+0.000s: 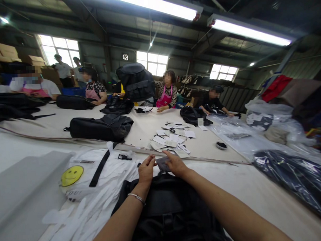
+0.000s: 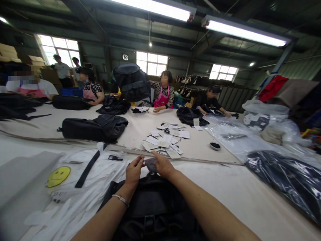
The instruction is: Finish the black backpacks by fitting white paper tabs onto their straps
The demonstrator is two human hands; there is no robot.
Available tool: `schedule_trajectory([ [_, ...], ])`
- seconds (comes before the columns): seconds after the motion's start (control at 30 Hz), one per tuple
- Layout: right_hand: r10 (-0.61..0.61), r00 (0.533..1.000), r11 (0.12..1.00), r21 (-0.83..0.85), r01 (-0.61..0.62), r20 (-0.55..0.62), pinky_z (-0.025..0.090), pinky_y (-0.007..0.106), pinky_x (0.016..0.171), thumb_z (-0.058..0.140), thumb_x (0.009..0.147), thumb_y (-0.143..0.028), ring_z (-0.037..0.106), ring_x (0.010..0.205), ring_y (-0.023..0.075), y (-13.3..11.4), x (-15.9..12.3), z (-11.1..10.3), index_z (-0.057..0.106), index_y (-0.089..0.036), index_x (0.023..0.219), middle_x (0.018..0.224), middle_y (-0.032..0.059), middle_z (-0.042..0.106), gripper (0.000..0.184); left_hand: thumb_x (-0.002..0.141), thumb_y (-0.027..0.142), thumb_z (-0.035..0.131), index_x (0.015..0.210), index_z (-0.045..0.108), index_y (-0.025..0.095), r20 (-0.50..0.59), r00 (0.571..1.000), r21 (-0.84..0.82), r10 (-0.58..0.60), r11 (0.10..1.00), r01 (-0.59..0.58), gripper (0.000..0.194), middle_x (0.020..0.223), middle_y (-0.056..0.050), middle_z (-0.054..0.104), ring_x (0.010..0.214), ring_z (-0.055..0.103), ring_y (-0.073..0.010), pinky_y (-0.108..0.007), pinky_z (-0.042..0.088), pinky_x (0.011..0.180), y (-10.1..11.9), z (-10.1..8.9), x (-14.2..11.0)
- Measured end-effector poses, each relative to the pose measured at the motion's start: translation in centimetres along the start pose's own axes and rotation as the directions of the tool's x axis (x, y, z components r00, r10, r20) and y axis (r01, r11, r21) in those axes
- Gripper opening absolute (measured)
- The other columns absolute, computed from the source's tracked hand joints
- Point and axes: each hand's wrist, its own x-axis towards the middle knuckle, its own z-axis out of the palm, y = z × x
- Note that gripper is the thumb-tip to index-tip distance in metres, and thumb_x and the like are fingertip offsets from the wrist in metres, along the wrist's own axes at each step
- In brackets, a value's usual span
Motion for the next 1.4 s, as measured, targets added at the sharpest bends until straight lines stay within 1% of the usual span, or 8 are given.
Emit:
schedule_trajectory([
  [0.23, 0.012, 1.000, 1.000, 0.005, -0.012, 0.018, 0.038, 0.039, 0.107, 0.051, 0.078, -0.007, 0.051, 0.126, 0.0214, 0.1, -0.1, -0.7, 0.048, -0.022, 0.134, 0.134, 0.0068, 0.057, 0.059, 0.075, 0.033, 0.075, 0.106, 0.072, 0.020, 0.019, 0.997, 0.007, 0.074, 0.997, -0.074, 0.033, 0.108, -0.008, 0.073, 0.105, 0.066, -0.0226, -0.036, 0.048, 0.098, -0.2, 0.2, 0.1],
  [0.4, 0.029, 0.999, 0.999, -0.014, -0.029, 0.026, 0.041, 0.038, 0.103, 0.053, 0.077, -0.007, 0.056, 0.119, 0.0220, 0.1, 0.0, -0.9, 0.050, -0.022, 0.132, 0.128, 0.0075, 0.061, 0.057, 0.075, 0.037, 0.075, 0.104, 0.073, 0.020, 0.056, 0.990, 0.061, 0.128, 0.989, -0.132, 0.034, 0.112, -0.008, 0.071, 0.113, 0.061, -0.0243, -0.040, 0.040, 0.107, -0.4, 0.1, 0.0],
  [0.67, -0.053, 0.991, 0.998, -0.024, 0.057, 0.122, 0.043, 0.032, 0.096, 0.053, 0.078, -0.008, 0.059, 0.109, 0.0202, -1.0, 0.2, -1.5, 0.059, -0.023, 0.121, 0.120, 0.0058, 0.065, 0.046, 0.076, 0.039, 0.072, 0.127, 0.059, 0.022, 0.162, 0.973, 0.139, 0.162, 0.973, -0.185, 0.055, 0.116, -0.008, 0.069, 0.105, 0.064, -0.0221, -0.032, 0.053, 0.086, -1.2, -0.1, 0.0],
  [0.83, -0.110, 0.968, 0.993, -0.025, 0.118, 0.227, 0.045, 0.027, 0.081, 0.056, 0.081, -0.016, 0.063, 0.092, 0.0182, -2.2, 0.3, -2.3, 0.065, -0.023, 0.111, 0.100, 0.0036, 0.071, 0.032, 0.071, 0.035, 0.074, 0.137, 0.049, 0.017, 0.186, 0.970, 0.238, 0.154, 0.951, -0.197, 0.072, 0.080, -0.001, 0.071, 0.072, 0.065, -0.0170, -0.030, 0.053, 0.073, -0.5, 0.1, -0.7],
  [0.93, -0.085, 0.968, 0.995, -0.035, 0.096, 0.238, 0.045, 0.024, 0.077, 0.058, 0.080, -0.019, 0.063, 0.088, 0.0162, -2.6, 0.7, -2.6, 0.068, -0.022, 0.108, 0.096, 0.0022, 0.071, 0.029, 0.069, 0.033, 0.074, 0.141, 0.043, 0.014, 0.184, 0.966, 0.292, 0.180, 0.929, -0.229, 0.080, 0.072, 0.002, 0.067, 0.073, 0.064, -0.0183, -0.033, 0.052, 0.078, 0.0, 0.2, -1.1],
  [1.07, -0.016, 0.985, 0.994, -0.107, 0.034, 0.170, 0.044, 0.027, 0.076, 0.062, 0.079, -0.036, 0.061, 0.082, 0.0179, -4.0, 1.2, -1.5, 0.075, -0.022, 0.086, 0.086, 0.0032, 0.069, 0.020, 0.068, 0.031, 0.072, 0.138, 0.048, 0.016, 0.226, 0.946, 0.307, 0.231, 0.905, -0.294, 0.075, 0.090, -0.004, 0.071, 0.086, 0.066, -0.0219, -0.036, 0.049, 0.087, 0.2, 0.3, -1.4],
  [1.2, 0.066, 0.997, 0.983, -0.175, -0.061, 0.026, 0.042, 0.028, 0.079, 0.059, 0.079, -0.030, 0.059, 0.082, 0.0184, -5.3, 2.0, 0.3, 0.072, -0.020, 0.072, 0.085, 0.0059, 0.068, 0.017, 0.068, 0.029, 0.071, 0.124, 0.060, 0.021, 0.244, 0.935, 0.297, 0.257, 0.898, -0.324, 0.058, 0.111, -0.008, 0.069, 0.101, 0.064, -0.0247, -0.036, 0.047, 0.094, 0.2, 0.3, -1.5],
  [1.4, 0.295, 0.940, 0.923, -0.205, -0.326, -0.171, 0.042, 0.029, 0.077, 0.046, 0.085, -0.020, 0.059, 0.083, 0.0184, -1.4, 2.4, -1.0, 0.068, -0.016, 0.075, 0.081, 0.0089, 0.068, 0.024, 0.070, 0.037, 0.072, 0.079, 0.074, 0.021, 0.167, 0.969, 0.267, 0.182, 0.938, -0.222, 0.018, 0.078, -0.003, 0.071, 0.080, 0.063, -0.0217, -0.033, 0.047, 0.083, 0.1, 0.0, -0.8],
])
